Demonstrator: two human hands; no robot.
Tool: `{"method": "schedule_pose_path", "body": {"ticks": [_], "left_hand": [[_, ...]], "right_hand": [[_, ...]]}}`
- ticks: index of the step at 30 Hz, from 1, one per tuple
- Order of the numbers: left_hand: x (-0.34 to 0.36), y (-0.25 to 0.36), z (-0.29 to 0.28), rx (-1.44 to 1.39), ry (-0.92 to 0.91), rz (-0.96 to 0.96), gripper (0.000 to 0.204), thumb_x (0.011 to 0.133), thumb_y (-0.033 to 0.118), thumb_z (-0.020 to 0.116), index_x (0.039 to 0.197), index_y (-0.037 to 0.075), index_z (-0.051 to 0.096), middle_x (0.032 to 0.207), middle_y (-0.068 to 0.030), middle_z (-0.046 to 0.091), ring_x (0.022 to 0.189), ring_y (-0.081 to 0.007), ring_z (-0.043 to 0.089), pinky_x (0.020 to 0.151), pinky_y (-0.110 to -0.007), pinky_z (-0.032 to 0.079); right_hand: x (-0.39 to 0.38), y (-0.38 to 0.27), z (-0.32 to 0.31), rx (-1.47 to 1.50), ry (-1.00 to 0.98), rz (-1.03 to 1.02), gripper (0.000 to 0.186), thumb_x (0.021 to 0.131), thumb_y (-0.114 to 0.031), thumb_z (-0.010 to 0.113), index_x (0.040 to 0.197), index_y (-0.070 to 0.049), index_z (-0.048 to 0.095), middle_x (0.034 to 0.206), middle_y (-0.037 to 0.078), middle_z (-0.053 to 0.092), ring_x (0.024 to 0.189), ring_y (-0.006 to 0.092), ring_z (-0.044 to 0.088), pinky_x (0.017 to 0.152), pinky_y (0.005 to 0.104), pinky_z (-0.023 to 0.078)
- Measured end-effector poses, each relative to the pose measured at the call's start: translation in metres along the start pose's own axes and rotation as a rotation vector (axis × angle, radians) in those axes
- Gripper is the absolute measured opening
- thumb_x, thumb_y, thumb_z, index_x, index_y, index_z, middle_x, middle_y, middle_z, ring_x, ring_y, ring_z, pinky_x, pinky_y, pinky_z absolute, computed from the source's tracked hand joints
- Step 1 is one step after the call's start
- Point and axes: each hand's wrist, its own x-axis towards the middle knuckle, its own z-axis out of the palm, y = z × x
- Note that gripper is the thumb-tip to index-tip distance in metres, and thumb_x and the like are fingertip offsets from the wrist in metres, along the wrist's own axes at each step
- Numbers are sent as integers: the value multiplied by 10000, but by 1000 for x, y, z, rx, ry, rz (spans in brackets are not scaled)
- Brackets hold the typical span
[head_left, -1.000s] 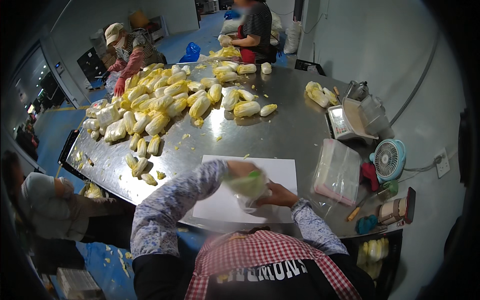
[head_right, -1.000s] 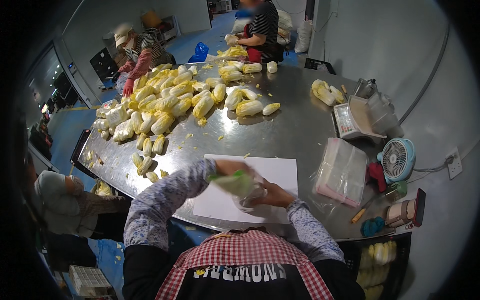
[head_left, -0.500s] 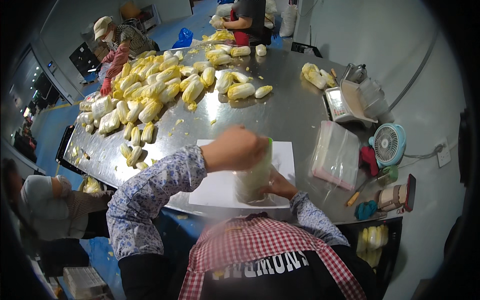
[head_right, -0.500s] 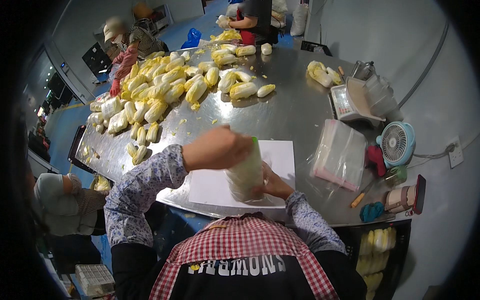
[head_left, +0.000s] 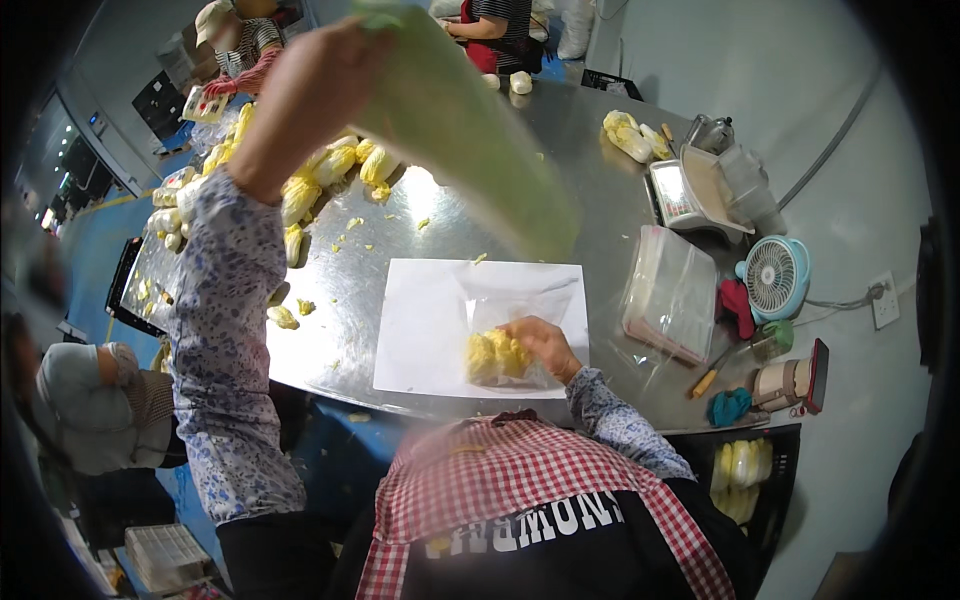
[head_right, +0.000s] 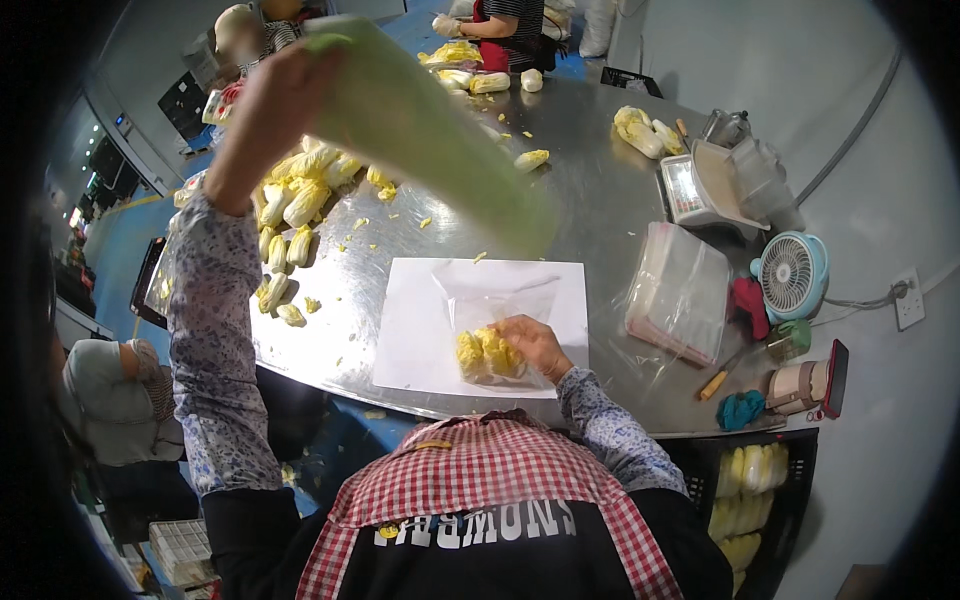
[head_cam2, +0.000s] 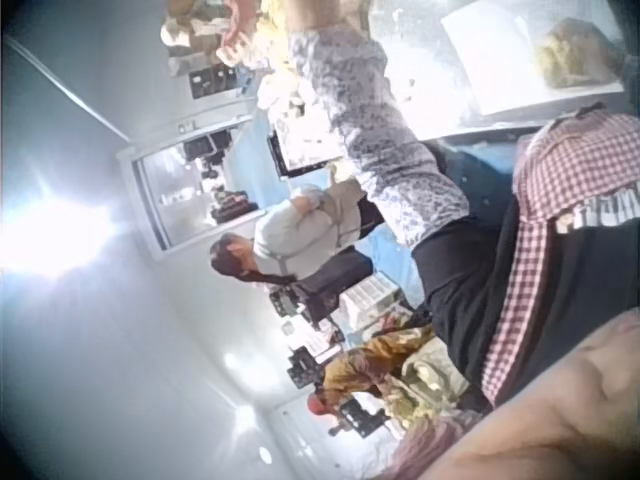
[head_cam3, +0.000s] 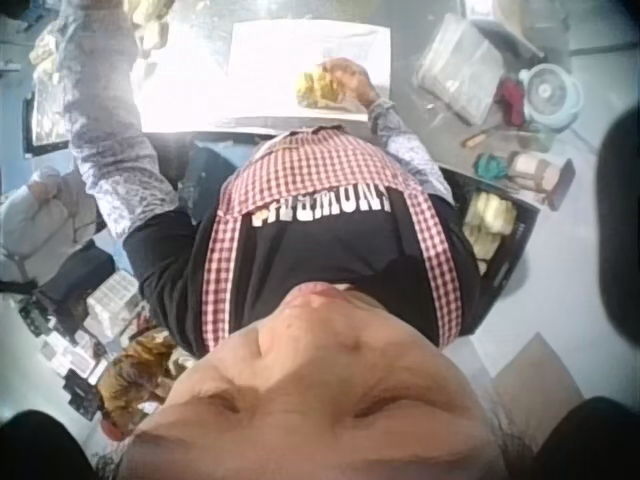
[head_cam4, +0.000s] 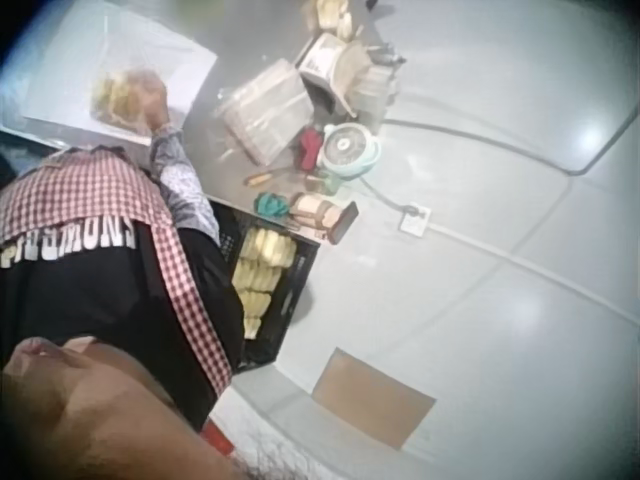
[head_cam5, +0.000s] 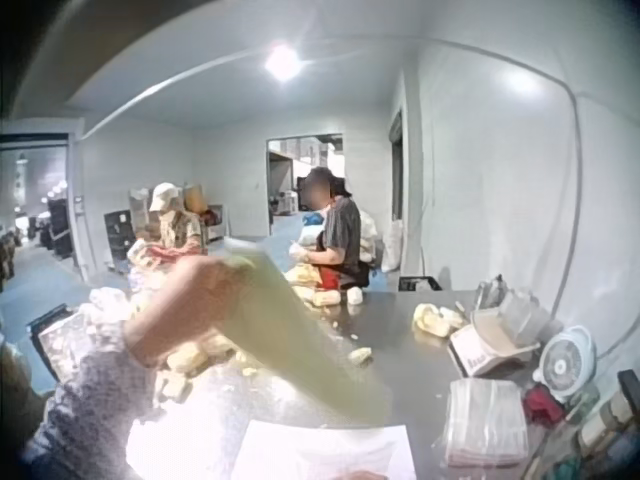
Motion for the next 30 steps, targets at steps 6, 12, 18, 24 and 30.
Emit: {"method": "schedule_pose_path", "body": {"ticks": [6, 12, 18, 24, 30], "left_hand": [[-59, -31, 46, 286, 43, 417, 283, 777, -28, 515, 987, 105, 651, 816, -98, 638, 697, -246, 616, 601, -353, 490], [-211, -82, 126, 286, -741, 774, 222, 729, 185, 572, 934, 146, 647, 1071, -67, 573, 1092, -266, 496, 965, -448, 376], [-291, -142, 151, 478, -943, 508, 447, 808, 157, 545, 1249, 226, 544, 1344, -121, 441, 1304, -285, 352, 1040, -514, 306], [-262, -130, 165, -64, -757, -183, 668, 764, 114, 649, 1377, 175, 391, 1402, -150, 387, 1326, -329, 317, 1081, -481, 260], [-198, -104, 198, -993, -441, -592, 978, 777, 221, 749, 1471, 95, 72, 1254, -142, 530, 1151, -189, 494, 969, -322, 388]], "right_hand": [[-14, -27, 10, 59, 392, 55, 291, 941, -177, 472, 837, 49, 624, 886, 130, 683, 791, 156, 618, 770, 256, 490], [-52, -107, -3, -12, 585, -240, 244, 922, -170, 487, 795, 6, 599, 794, 117, 668, 705, 175, 626, 692, 279, 501], [-42, -139, -15, 174, 668, -243, 269, 930, -223, 494, 809, -8, 602, 790, 84, 629, 717, 148, 597, 690, 286, 491], [21, -76, -12, 49, 590, -102, 297, 937, -246, 528, 824, 8, 634, 774, 57, 638, 699, 119, 590, 659, 243, 471], [53, -53, 22, -164, 417, -51, 283, 942, -227, 537, 867, 14, 666, 801, 35, 658, 707, 73, 564, 659, 225, 467]]}}
